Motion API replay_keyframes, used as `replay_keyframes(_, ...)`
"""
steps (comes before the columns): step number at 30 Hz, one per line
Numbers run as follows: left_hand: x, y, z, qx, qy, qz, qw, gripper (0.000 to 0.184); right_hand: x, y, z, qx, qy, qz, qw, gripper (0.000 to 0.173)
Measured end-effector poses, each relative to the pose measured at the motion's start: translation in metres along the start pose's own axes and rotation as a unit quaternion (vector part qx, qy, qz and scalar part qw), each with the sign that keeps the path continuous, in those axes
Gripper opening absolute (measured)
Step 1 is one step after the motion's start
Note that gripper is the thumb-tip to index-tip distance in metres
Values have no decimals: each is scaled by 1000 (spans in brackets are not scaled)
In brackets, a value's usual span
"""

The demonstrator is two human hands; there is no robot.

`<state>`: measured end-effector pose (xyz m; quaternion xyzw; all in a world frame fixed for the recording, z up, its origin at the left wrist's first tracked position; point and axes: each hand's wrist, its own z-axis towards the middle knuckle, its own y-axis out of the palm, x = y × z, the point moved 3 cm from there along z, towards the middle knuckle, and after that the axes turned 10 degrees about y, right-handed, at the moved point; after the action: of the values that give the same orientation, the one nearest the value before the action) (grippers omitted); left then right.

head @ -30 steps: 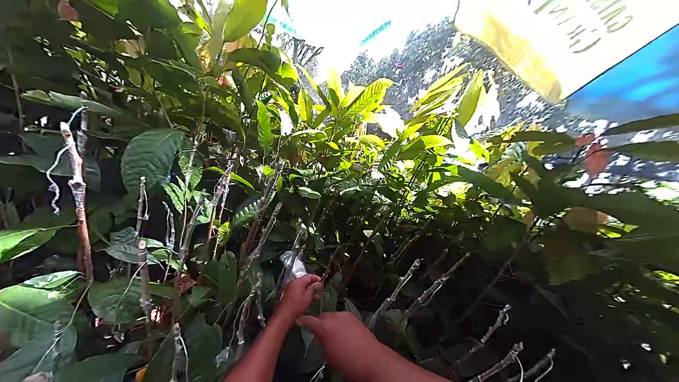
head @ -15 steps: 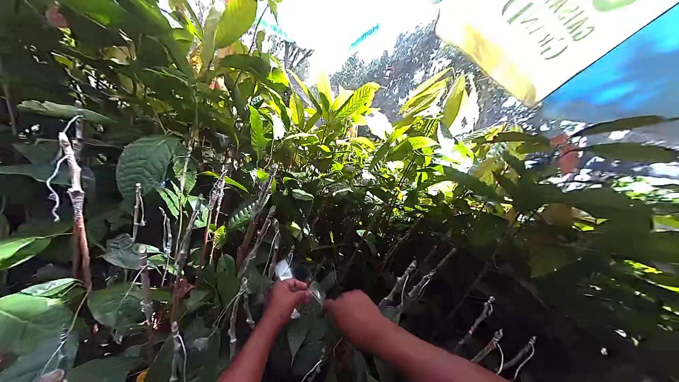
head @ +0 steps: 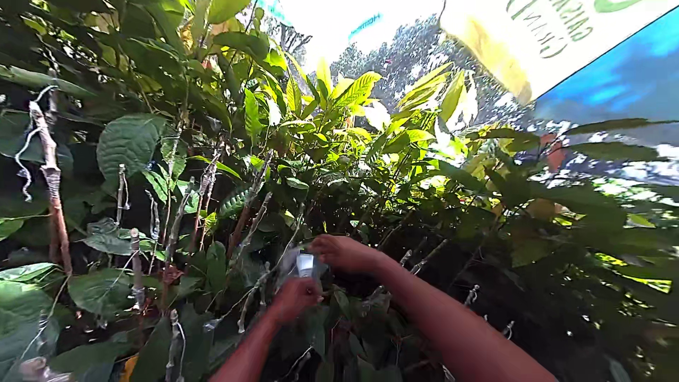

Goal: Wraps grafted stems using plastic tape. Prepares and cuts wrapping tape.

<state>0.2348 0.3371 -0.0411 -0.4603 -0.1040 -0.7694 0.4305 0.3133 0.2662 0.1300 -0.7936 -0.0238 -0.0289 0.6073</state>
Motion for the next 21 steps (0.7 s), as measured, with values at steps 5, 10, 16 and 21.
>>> replay_keyframes(5,1,-20,6,123,-7,-36,992,13,-41,43,-21,38,19,-66,997,28)
replay_keyframes(10,3,-8,2,24,17,28,999,18,27,1,10,7,38,-13,999,36)
replay_keyframes(16,1,-26,6,147,-30,-30,988,13,-8,48,-25,10,93,-57,994,28)
replay_keyframes(21,5,-2,1,13,35,90,995,26,4,-3,-4,-13,-18,148,989,40)
